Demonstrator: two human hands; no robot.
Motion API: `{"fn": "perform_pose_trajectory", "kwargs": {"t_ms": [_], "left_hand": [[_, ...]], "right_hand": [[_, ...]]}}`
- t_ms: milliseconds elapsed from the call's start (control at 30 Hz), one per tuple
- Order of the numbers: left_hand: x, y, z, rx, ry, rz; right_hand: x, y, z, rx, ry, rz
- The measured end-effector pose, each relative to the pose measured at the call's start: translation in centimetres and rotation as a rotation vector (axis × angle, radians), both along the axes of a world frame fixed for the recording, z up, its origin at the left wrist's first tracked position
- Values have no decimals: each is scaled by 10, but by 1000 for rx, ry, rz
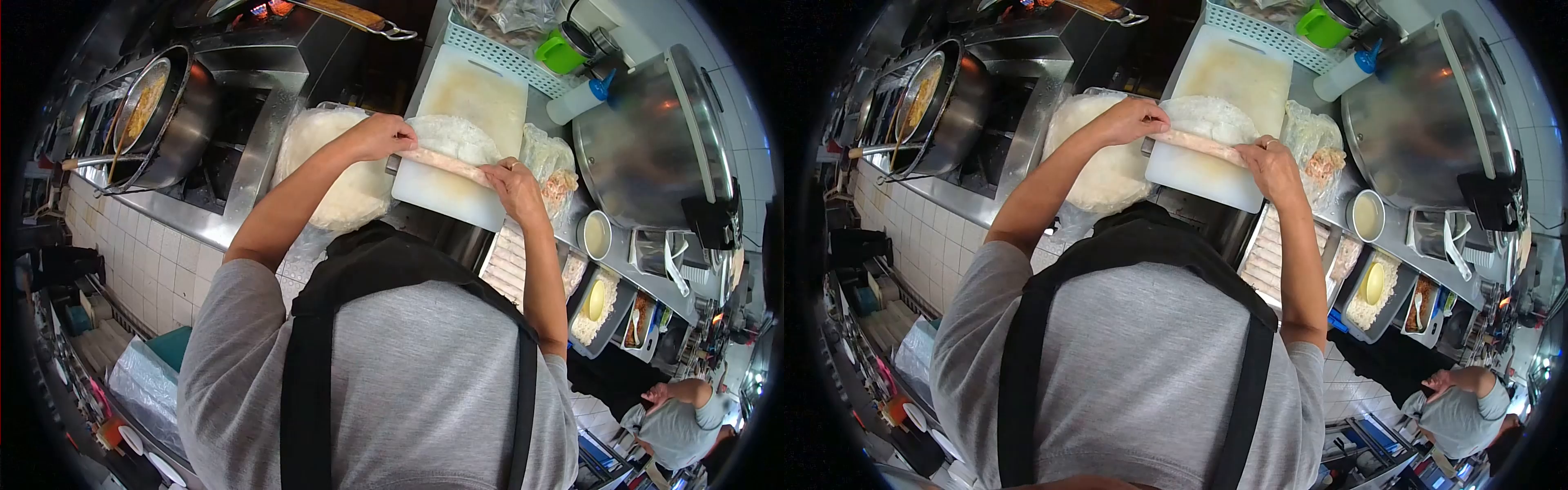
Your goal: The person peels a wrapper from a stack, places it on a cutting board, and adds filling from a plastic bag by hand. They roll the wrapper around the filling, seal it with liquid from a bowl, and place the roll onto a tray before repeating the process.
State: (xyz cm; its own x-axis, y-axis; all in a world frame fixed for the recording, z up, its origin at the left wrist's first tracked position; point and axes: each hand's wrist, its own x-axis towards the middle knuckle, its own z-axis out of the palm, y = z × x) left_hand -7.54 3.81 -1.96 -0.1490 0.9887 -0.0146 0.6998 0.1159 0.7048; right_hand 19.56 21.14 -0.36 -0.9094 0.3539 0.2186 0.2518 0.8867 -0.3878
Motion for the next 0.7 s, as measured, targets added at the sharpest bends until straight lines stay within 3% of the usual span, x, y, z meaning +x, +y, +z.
{"fn": "perform_pose_trajectory", "kwargs": {"t_ms": [133,333,433,567,700], "left_hand": [[-1,-5,-8,-34,-177,138],[1,-33,-33,160,-307,366],[10,-44,-25,-47,-765,437],[20,-43,-29,-115,-892,424],[35,-36,-32,94,-1094,591]], "right_hand": [[-15,-23,5,153,187,84],[-19,-34,-2,114,55,121],[-21,-30,-3,103,42,113],[-27,-27,5,111,-34,99],[-29,-26,0,183,41,119]]}}
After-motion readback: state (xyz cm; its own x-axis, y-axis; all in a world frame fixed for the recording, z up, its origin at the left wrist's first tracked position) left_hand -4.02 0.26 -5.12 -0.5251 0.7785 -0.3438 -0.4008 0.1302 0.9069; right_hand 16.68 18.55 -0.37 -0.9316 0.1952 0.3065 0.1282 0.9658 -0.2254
